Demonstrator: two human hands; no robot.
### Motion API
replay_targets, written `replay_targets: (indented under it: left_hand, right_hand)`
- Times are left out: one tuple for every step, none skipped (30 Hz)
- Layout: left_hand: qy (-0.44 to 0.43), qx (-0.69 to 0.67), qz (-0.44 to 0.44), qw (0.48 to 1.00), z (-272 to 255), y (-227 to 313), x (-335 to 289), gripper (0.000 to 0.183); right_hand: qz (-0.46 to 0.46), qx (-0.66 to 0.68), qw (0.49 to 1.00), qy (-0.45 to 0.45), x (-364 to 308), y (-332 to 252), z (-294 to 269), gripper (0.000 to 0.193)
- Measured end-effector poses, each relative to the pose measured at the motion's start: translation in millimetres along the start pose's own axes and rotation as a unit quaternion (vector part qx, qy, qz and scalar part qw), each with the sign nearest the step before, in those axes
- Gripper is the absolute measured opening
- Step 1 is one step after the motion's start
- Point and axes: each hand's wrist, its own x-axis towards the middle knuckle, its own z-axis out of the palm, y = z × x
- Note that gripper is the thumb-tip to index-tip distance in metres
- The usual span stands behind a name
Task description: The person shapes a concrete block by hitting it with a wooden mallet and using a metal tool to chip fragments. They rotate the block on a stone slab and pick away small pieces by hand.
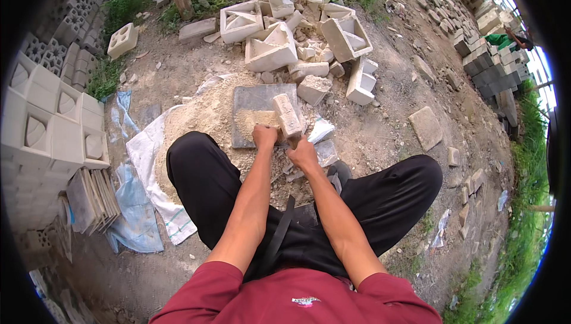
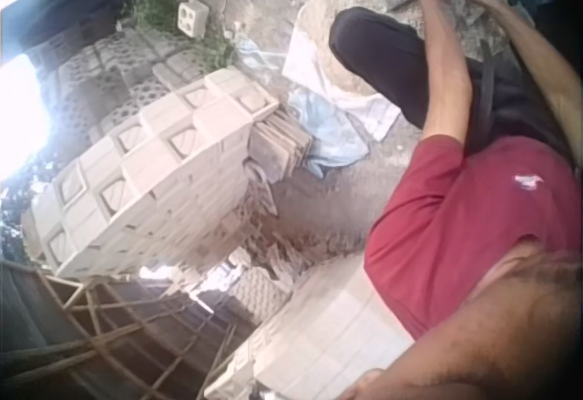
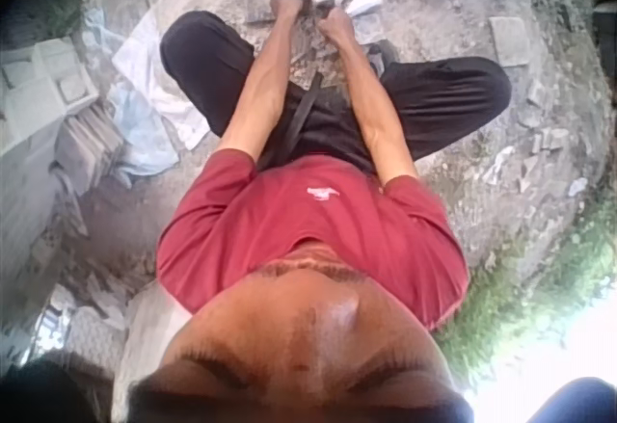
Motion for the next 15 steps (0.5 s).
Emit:
replay_targets:
  left_hand:
    - [-0.003, 0.001, 0.003, 1.000, 0.0, 5.2, -6.9, 0.019]
    - [-0.007, 0.001, 0.007, 1.000, 0.9, 12.4, -11.6, 0.019]
    - [-0.001, 0.000, 0.008, 1.000, -0.7, 8.6, -8.9, 0.018]
    - [-0.006, -0.002, -0.002, 1.000, -3.0, 0.4, -2.1, 0.017]
    - [-0.012, -0.004, -0.013, 1.000, -5.2, -7.0, 5.8, 0.017]
    - [-0.026, -0.010, -0.018, 0.999, -2.5, -5.0, 7.1, 0.017]
    - [-0.025, -0.010, -0.018, 0.999, -0.5, -5.3, 5.6, 0.017]
    - [-0.024, -0.010, -0.019, 0.999, 1.3, -5.7, 3.7, 0.017]
    - [-0.021, -0.012, -0.019, 1.000, 2.1, -5.5, 4.6, 0.017]
    - [-0.008, -0.008, -0.016, 1.000, 2.1, -6.4, 4.6, 0.017]
    - [0.005, -0.005, -0.013, 1.000, 1.5, -8.1, 4.0, 0.017]
    - [0.015, -0.002, -0.009, 1.000, 1.7, -4.7, 1.2, 0.017]
    - [0.002, -0.003, -0.002, 1.000, 2.6, -0.2, -0.8, 0.018]
    - [-0.011, -0.005, 0.005, 1.000, 3.7, 4.3, -2.6, 0.018]
    - [-0.025, -0.004, 0.009, 1.000, 4.2, 4.1, -5.4, 0.018]
  right_hand:
    - [0.008, 0.008, 1.000, 0.010, 4.3, 4.7, -0.7, 0.053]
    - [0.017, 0.017, 1.000, 0.020, 8.8, 10.1, -1.7, 0.052]
    - [0.003, 0.049, 0.998, 0.050, 9.3, 5.6, 0.0, 0.050]
    - [-0.009, 0.085, 0.994, 0.061, 7.2, -4.5, 0.2, 0.050]
    - [-0.021, 0.121, 0.990, 0.073, 5.4, -14.1, -0.4, 0.050]
    - [-0.027, 0.153, 0.983, 0.094, 6.3, -13.5, -3.8, 0.050]
    - [-0.039, 0.173, 0.978, 0.106, 8.3, -6.0, 2.1, 0.051]
    - [-0.032, 0.137, 0.987, 0.080, 4.8, -1.6, 5.6, 0.051]
    - [-0.028, 0.103, 0.993, 0.053, 0.0, -0.6, 8.3, 0.050]
    - [-0.024, 0.068, 0.997, 0.026, -3.6, 0.2, 10.5, 0.050]
    - [-0.009, 0.031, 0.999, 0.015, -5.3, 0.2, 12.2, 0.052]
    - [-0.007, 0.023, 1.000, 0.007, -2.1, 2.7, 8.4, 0.053]
    - [-0.004, 0.014, 1.000, 0.000, 2.3, 5.5, 3.5, 0.053]
    - [-0.001, 0.005, 1.000, -0.008, 7.0, 7.9, -0.9, 0.054]
    - [0.003, 0.022, 1.000, 0.010, 8.3, 5.1, -4.5, 0.053]
